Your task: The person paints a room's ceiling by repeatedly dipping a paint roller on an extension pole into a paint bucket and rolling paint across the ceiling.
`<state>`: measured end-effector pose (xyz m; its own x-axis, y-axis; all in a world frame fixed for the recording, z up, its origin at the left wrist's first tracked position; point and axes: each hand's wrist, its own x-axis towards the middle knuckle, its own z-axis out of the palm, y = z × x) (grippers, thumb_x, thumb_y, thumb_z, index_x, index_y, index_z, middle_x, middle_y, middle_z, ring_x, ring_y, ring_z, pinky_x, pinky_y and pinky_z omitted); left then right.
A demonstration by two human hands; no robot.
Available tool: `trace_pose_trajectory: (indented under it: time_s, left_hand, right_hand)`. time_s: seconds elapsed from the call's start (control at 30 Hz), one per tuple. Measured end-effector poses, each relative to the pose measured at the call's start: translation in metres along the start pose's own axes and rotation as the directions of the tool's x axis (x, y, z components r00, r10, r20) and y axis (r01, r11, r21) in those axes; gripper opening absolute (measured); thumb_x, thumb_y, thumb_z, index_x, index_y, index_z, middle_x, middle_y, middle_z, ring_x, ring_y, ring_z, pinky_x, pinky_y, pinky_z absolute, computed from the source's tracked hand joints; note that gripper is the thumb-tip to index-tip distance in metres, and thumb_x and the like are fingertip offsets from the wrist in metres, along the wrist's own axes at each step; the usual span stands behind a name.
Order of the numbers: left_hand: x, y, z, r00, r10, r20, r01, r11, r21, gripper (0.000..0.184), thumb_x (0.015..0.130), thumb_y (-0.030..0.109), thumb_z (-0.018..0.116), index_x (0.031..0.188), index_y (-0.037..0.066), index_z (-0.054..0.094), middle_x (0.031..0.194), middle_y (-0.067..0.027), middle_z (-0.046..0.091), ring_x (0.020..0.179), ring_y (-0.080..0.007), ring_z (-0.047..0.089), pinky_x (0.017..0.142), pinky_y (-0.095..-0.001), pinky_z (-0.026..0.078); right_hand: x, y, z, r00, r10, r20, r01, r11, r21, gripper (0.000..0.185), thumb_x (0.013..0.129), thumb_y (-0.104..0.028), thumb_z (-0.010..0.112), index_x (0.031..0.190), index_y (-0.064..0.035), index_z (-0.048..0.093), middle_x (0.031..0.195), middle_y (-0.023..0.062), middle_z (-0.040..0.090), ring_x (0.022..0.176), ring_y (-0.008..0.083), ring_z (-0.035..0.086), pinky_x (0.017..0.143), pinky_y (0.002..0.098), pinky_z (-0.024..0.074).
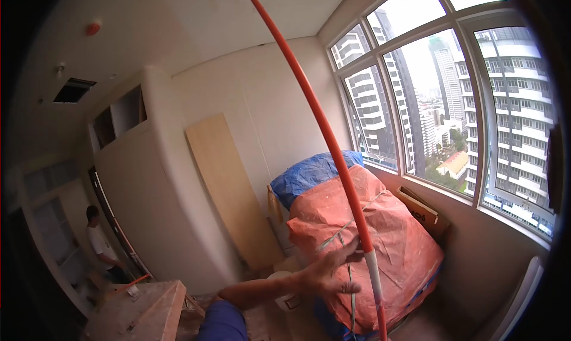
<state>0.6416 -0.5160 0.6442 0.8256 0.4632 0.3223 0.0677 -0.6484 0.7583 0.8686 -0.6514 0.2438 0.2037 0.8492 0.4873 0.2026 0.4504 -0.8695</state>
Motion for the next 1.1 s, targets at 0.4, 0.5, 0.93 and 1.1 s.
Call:
trace_pose_trajectory:
  time_s: [0.4, 0.5, 0.93, 1.1]
  left_hand:
    - [0.063, -0.007, -0.096, 0.924, -0.013, -0.382, -0.033, 0.993, -0.112, 0.074, 0.086, 0.024, 0.074, 0.144, -0.003, 0.038, 0.131, -0.0119, 0.053, 0.123, -0.0205, 0.05, 0.111, -0.0385, 0.038]
    - [0.082, -0.013, -0.131, 0.893, 0.021, -0.45, -0.058, 0.996, -0.07, 0.062, 0.087, 0.023, 0.071, 0.136, -0.006, 0.045, 0.124, -0.0107, 0.055, 0.123, -0.0197, 0.052, 0.109, -0.0373, 0.041]
    - [0.096, -0.013, -0.168, 0.883, 0.053, -0.466, -0.122, 0.986, -0.118, 0.061, 0.092, 0.032, 0.061, 0.14, -0.001, 0.043, 0.124, -0.0083, 0.057, 0.123, -0.0205, 0.056, 0.106, -0.0371, 0.043]
    - [0.067, -0.019, -0.102, 0.951, -0.024, -0.308, -0.038, 0.98, -0.193, 0.103, 0.079, 0.034, 0.075, 0.156, -0.001, 0.016, 0.139, -0.0106, 0.046, 0.131, -0.0238, 0.049, 0.108, -0.0347, 0.04]
  right_hand:
    - [0.106, 0.031, 0.03, 0.997, -0.063, 0.054, 0.067, 0.993, -0.095, 0.037, 0.105, -0.033, 0.049, 0.082, -0.0039, 0.056, 0.061, 0.0039, 0.05, 0.054, 0.0161, 0.048, 0.049, 0.035, 0.0367]
    - [0.136, 0.028, 0.045, 0.997, -0.061, 0.042, 0.065, 0.992, -0.106, 0.034, 0.106, -0.029, 0.048, 0.084, -0.0043, 0.056, 0.063, -0.0023, 0.048, 0.055, 0.0082, 0.045, 0.049, 0.0299, 0.0365]
    - [0.181, -0.028, 0.057, 1.0, 0.02, 0.017, -0.02, 1.0, -0.006, 0.038, 0.106, -0.031, 0.049, 0.08, -0.0039, 0.056, 0.062, -0.0017, 0.05, 0.054, 0.0081, 0.047, 0.048, 0.0288, 0.0383]
    - [0.12, 0.071, 0.054, 0.999, -0.047, -0.025, 0.046, 0.998, -0.051, 0.045, 0.104, -0.039, 0.048, 0.077, -0.0042, 0.056, 0.056, 0.0055, 0.051, 0.047, 0.0196, 0.051, 0.045, 0.0359, 0.0381]
